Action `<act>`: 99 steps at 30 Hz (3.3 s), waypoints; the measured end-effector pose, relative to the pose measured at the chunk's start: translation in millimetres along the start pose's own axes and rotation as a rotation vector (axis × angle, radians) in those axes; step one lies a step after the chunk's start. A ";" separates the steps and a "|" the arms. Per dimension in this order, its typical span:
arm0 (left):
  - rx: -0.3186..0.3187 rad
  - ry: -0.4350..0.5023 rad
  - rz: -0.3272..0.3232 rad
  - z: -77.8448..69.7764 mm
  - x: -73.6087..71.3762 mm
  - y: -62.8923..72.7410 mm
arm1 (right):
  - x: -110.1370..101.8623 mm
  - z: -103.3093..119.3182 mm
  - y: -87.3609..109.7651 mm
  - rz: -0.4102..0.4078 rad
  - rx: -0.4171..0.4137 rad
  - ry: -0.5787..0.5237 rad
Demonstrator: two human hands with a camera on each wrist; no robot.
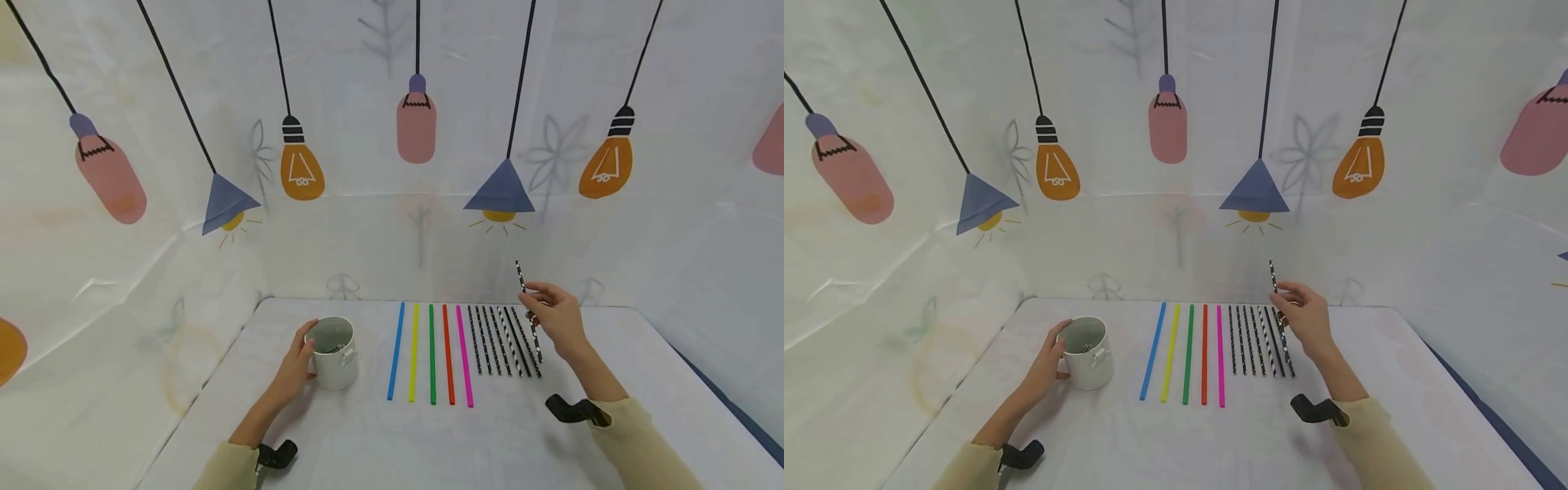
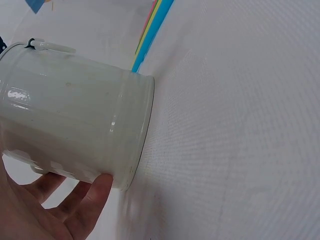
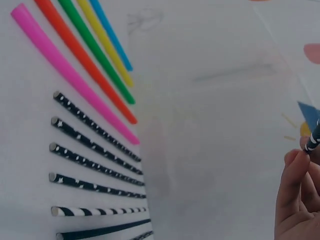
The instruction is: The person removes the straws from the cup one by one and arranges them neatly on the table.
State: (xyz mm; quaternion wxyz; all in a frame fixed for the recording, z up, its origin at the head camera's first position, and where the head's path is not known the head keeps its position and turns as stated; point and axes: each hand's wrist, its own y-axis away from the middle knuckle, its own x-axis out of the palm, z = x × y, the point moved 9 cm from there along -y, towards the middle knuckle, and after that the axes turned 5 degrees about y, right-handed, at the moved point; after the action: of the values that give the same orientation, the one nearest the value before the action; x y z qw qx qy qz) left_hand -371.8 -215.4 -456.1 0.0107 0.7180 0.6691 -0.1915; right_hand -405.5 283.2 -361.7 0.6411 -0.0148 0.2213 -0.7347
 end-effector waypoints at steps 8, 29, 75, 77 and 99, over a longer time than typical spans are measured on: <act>0.012 -0.005 -0.009 -1.8 -1.0 -0.5 | -16.3 -42.0 -5.8 -0.079 0.082 0.075; 0.011 -0.011 -0.005 -1.5 0.2 1.2 | -29.4 -131.1 -6.0 -0.110 0.284 0.431; -0.029 -0.021 0.015 -18.1 2.7 8.1 | -12.4 -144.2 -6.8 0.119 0.370 0.551; -0.037 -0.024 0.022 -26.1 3.6 10.6 | -12.7 -144.6 -6.4 0.121 0.369 0.554; 0.014 -0.037 -0.023 -3.1 0.5 5.1 | -14.0 -149.6 -8.1 0.076 0.393 0.585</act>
State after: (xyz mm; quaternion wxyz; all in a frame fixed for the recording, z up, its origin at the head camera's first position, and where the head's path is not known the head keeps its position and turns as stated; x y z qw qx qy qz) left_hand -366.1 -214.7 -454.6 0.0158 0.7067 0.6756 -0.2097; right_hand -456.3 342.9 -490.1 0.5683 0.3281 0.2501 -0.7119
